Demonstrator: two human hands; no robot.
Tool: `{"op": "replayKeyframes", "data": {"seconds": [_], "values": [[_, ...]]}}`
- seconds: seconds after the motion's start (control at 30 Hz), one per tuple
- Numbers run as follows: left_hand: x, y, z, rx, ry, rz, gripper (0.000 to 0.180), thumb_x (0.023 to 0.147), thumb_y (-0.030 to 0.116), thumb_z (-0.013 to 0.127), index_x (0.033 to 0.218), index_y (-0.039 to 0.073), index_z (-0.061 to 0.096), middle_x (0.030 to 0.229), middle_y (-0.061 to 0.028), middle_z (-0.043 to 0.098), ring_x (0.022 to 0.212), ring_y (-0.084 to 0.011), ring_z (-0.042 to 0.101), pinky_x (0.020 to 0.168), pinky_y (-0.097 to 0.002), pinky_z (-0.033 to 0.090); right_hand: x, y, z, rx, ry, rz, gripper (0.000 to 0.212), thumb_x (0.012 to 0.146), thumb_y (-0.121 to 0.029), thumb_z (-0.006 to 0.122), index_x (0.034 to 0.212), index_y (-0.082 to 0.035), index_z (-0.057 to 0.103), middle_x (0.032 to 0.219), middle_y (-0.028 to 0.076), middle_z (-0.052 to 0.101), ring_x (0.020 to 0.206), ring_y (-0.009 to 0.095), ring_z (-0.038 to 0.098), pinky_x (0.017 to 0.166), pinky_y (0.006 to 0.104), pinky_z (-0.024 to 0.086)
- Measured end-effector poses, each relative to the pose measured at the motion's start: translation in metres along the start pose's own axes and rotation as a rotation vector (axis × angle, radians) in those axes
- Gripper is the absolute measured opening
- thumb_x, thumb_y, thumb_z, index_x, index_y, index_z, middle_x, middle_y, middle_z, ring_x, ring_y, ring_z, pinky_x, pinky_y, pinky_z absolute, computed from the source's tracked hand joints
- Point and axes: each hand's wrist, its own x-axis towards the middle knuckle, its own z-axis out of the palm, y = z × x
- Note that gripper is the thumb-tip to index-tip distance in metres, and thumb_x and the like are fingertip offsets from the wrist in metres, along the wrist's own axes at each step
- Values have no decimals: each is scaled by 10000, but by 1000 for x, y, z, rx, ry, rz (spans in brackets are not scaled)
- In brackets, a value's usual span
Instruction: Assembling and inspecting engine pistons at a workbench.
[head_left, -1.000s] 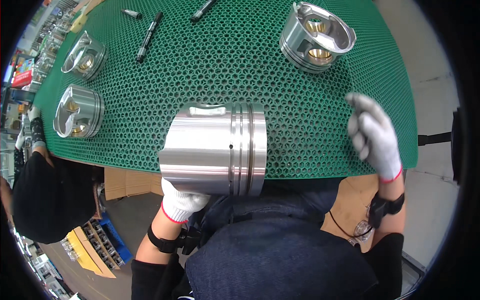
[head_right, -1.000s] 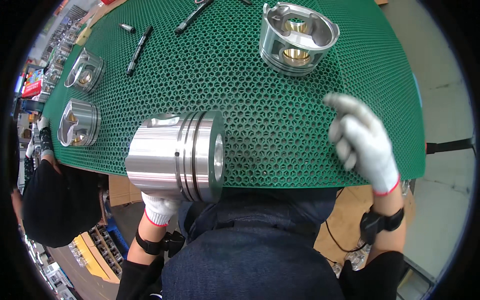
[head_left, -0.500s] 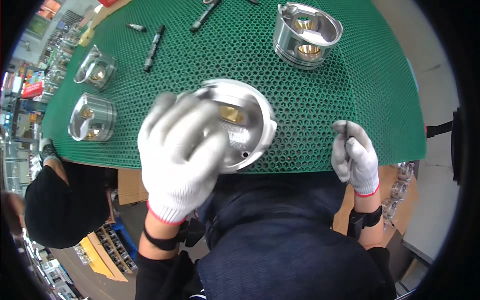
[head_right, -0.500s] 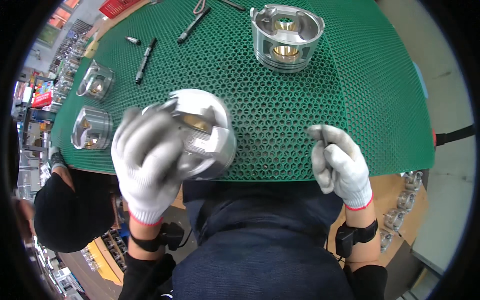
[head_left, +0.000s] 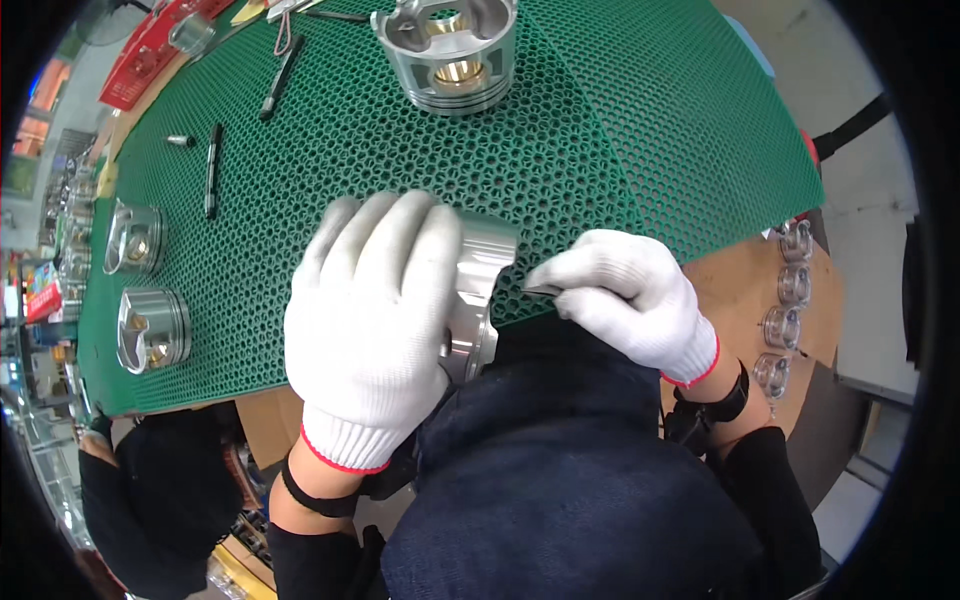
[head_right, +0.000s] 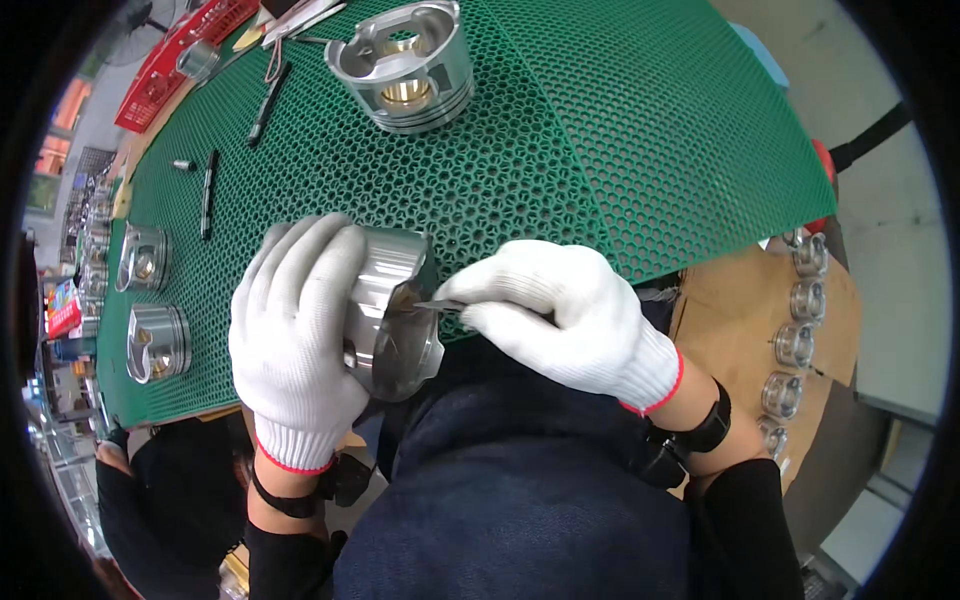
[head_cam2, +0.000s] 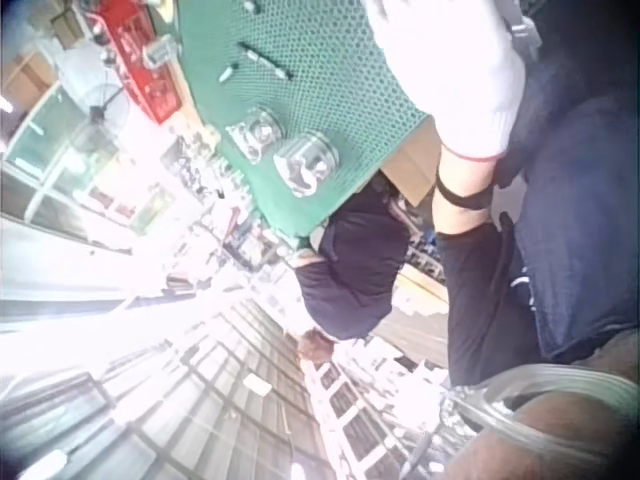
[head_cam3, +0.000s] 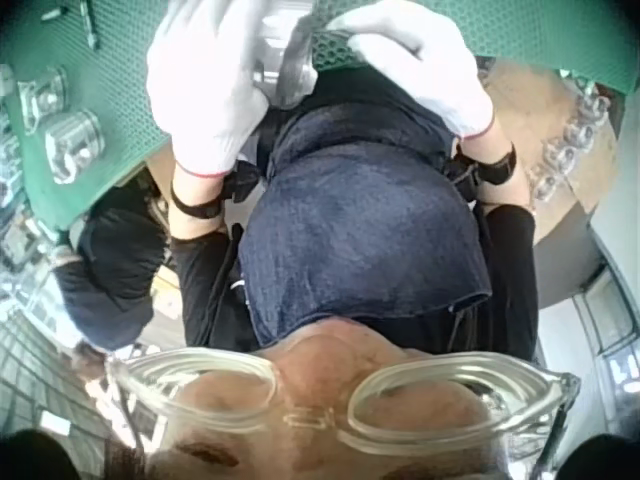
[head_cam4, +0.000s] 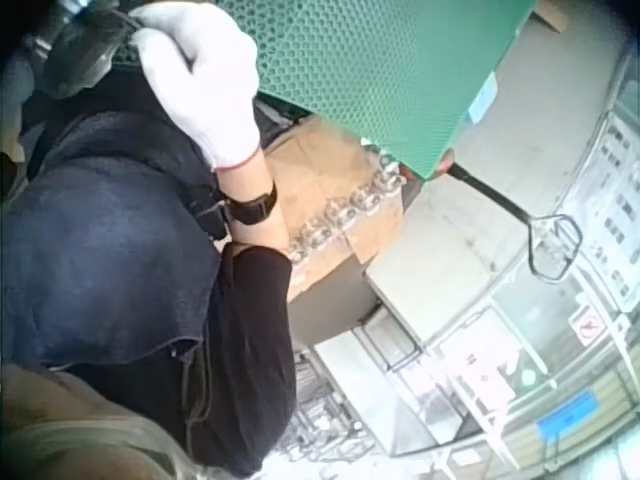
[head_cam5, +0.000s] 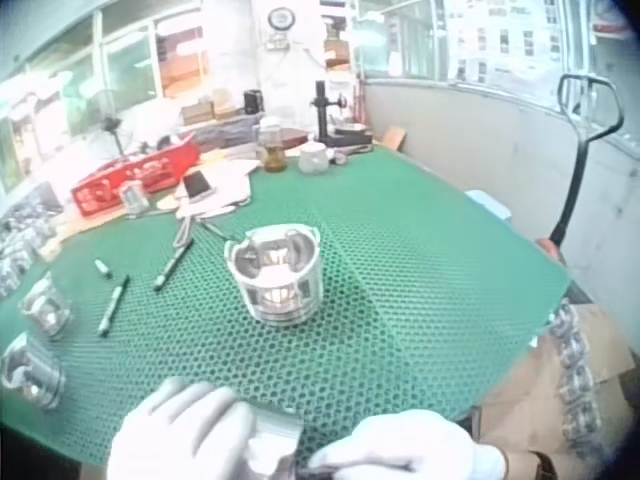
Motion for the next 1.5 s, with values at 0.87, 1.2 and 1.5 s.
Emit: {"op": "replayKeyframes", "data": {"seconds": [0.87, 1.2, 1.5], "values": [[70, -24, 8, 15, -472, -77, 345, 798, 139, 644, 1141, 104, 649, 963, -142, 684, 928, -337, 670, 773, -407, 557, 18, -20, -10, -763, -488, -157, 98, 802, -162, 645, 882, -106, 644, 694, 50, 591, 634, 242, 639, 553, 374, 525], [-88, -16, 40, -902, 520, -717, 1259, 607, 294, 894, 1497, -15, 58, 1457, -218, 358, 1362, -302, 376, 1149, -409, 297, -15, -10, -16, 324, -172, 585, 228, 890, -43, 563, 1078, 32, 668, 907, 70, 713, 733, 95, 640, 703, 241, 527], [-130, -75, 33, -1294, 411, -922, 889, 715, 81, 815, 1434, -27, 303, 1221, -204, 588, 1098, -251, 598, 985, -409, 463, -25, -3, -15, 419, -397, 604, 346, 832, -141, 527, 1101, 9, 686, 890, 113, 710, 674, 111, 635, 621, 238, 526]]}}
